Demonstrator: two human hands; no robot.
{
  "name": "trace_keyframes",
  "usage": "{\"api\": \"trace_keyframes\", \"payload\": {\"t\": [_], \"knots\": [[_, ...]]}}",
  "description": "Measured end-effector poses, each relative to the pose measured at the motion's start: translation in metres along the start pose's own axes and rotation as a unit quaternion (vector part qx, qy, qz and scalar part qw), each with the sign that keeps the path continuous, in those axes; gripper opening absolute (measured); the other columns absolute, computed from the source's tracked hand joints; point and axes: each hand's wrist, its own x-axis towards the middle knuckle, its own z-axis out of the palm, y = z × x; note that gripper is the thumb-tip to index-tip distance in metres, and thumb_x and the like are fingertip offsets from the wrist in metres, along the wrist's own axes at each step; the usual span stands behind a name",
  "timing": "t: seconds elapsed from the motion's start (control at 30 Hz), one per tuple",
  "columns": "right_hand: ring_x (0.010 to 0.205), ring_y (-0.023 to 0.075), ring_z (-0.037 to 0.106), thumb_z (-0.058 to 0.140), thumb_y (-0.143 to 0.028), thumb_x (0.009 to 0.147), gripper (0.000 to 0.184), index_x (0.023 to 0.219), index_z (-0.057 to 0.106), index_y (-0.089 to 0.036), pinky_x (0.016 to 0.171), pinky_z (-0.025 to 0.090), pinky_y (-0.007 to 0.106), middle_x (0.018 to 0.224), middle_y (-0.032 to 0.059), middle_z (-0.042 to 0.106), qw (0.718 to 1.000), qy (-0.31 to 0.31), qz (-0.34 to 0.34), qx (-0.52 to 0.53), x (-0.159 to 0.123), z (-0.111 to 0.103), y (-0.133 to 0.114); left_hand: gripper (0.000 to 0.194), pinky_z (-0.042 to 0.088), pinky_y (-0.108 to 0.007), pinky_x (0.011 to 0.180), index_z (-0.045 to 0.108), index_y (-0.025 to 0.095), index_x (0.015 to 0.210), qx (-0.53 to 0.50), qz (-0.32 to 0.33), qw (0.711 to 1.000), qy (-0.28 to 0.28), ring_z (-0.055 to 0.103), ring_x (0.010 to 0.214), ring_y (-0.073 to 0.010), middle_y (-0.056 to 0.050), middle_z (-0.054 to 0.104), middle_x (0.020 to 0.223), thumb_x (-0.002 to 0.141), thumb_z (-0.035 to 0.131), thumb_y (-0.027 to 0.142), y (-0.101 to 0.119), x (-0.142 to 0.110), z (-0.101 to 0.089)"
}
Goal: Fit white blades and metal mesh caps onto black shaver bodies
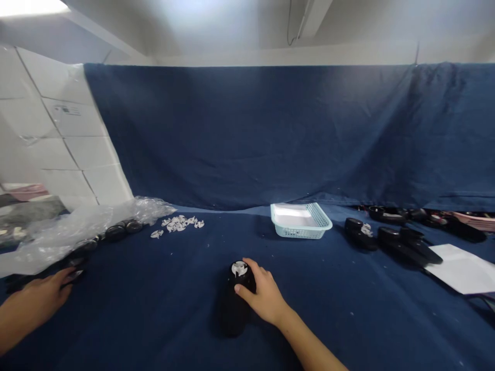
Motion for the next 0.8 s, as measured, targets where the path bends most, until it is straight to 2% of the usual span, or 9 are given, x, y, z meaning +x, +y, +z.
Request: {"api": "trace_keyframes", "payload": {"t": [0.1,0.17,0.27,0.37,0.43,0.47,0.5,0.63,0.8], "knots": [[0.115,0.0260,0.053,0.061,-0.042,0.082,0.061,0.139,0.040,-0.030,0.103,0.038,0.045,0.126,0.0043,0.059,1.000,-0.001,0.000,-0.001,0.000,-0.001,0.000,0.050,0.038,-0.047,0.091,0.046,0.028,0.125,0.094,0.043,0.989,0.106,0.055,0.107,-0.0360,-0.007,0.071,0.101,0.082,0.021,0.037,0.015,-0.018,0.004],[0.114,0.0257,0.054,0.060,-0.042,0.083,0.061,0.139,0.039,-0.030,0.102,0.039,0.044,0.125,0.0044,0.059,1.000,-0.001,-0.003,0.000,0.000,-0.001,0.000,0.050,0.038,-0.047,0.093,0.042,0.026,0.130,0.082,0.063,0.984,0.145,0.053,0.107,-0.0363,-0.009,0.068,0.107,0.085,0.022,0.036,0.033,-0.027,0.007],[0.115,0.0264,0.054,0.061,-0.042,0.082,0.062,0.139,0.039,-0.030,0.101,0.039,0.045,0.125,0.0048,0.059,1.000,0.000,-0.007,0.004,0.000,-0.001,0.000,0.051,0.040,-0.043,0.092,0.042,0.022,0.134,0.008,0.107,0.985,0.133,0.055,0.101,-0.0328,-0.010,0.064,0.104,0.088,0.025,0.034,0.074,-0.032,0.006],[0.113,0.0267,0.055,0.061,-0.041,0.083,0.061,0.138,0.040,-0.029,0.101,0.039,0.046,0.123,0.0053,0.060,1.000,0.004,-0.013,0.010,0.000,0.000,0.003,0.049,0.039,-0.040,0.095,0.053,0.017,0.128,-0.151,0.183,0.966,0.104,0.054,0.098,-0.0305,-0.011,0.060,0.100,0.085,0.039,0.034,0.135,-0.034,-0.005],[0.113,0.0260,0.055,0.061,-0.040,0.083,0.059,0.138,0.040,-0.029,0.100,0.040,0.046,0.123,0.0052,0.060,1.000,0.008,-0.018,0.015,0.001,0.000,0.006,0.043,0.038,-0.040,0.096,0.061,0.019,0.120,-0.334,0.199,0.920,0.040,0.054,0.097,-0.0274,-0.007,0.059,0.093,0.081,0.050,0.033,0.182,-0.037,-0.015],[0.113,0.0257,0.056,0.061,-0.039,0.083,0.059,0.138,0.041,-0.029,0.100,0.040,0.045,0.123,0.0050,0.060,1.000,0.010,-0.020,0.017,0.001,0.001,0.007,0.042,0.041,-0.039,0.093,0.062,0.021,0.119,-0.443,0.181,0.878,-0.032,0.054,0.089,-0.0244,-0.004,0.058,0.087,0.079,0.056,0.032,0.206,-0.040,-0.020],[0.113,0.0255,0.056,0.061,-0.039,0.083,0.059,0.137,0.041,-0.029,0.100,0.040,0.045,0.124,0.0049,0.060,0.999,0.012,-0.023,0.019,0.001,0.001,0.008,0.042,0.043,-0.039,0.089,0.063,0.023,0.117,-0.551,0.149,0.813,-0.115,0.054,0.084,-0.0224,-0.001,0.056,0.080,0.076,0.062,0.030,0.228,-0.043,-0.024],[0.116,0.0250,0.055,0.062,-0.039,0.083,0.057,0.136,0.043,-0.028,0.102,0.040,0.044,0.127,0.0046,0.059,0.999,0.017,-0.036,0.026,0.001,0.000,0.010,0.035,0.052,-0.034,0.069,0.064,0.021,0.113,-0.651,0.149,0.709,-0.229,0.059,0.079,-0.0202,-0.003,0.059,0.082,0.080,0.064,0.033,0.296,-0.054,-0.031],[0.116,0.0257,0.056,0.061,-0.038,0.083,0.056,0.135,0.044,-0.028,0.102,0.040,0.045,0.129,0.0045,0.059,0.998,0.017,-0.046,0.032,0.001,-0.002,0.006,0.026,0.056,-0.035,0.070,0.064,0.020,0.108,-0.747,0.128,0.579,-0.301,0.062,0.078,-0.0172,-0.004,0.061,0.086,0.082,0.065,0.025,0.329,-0.057,-0.026]]}}
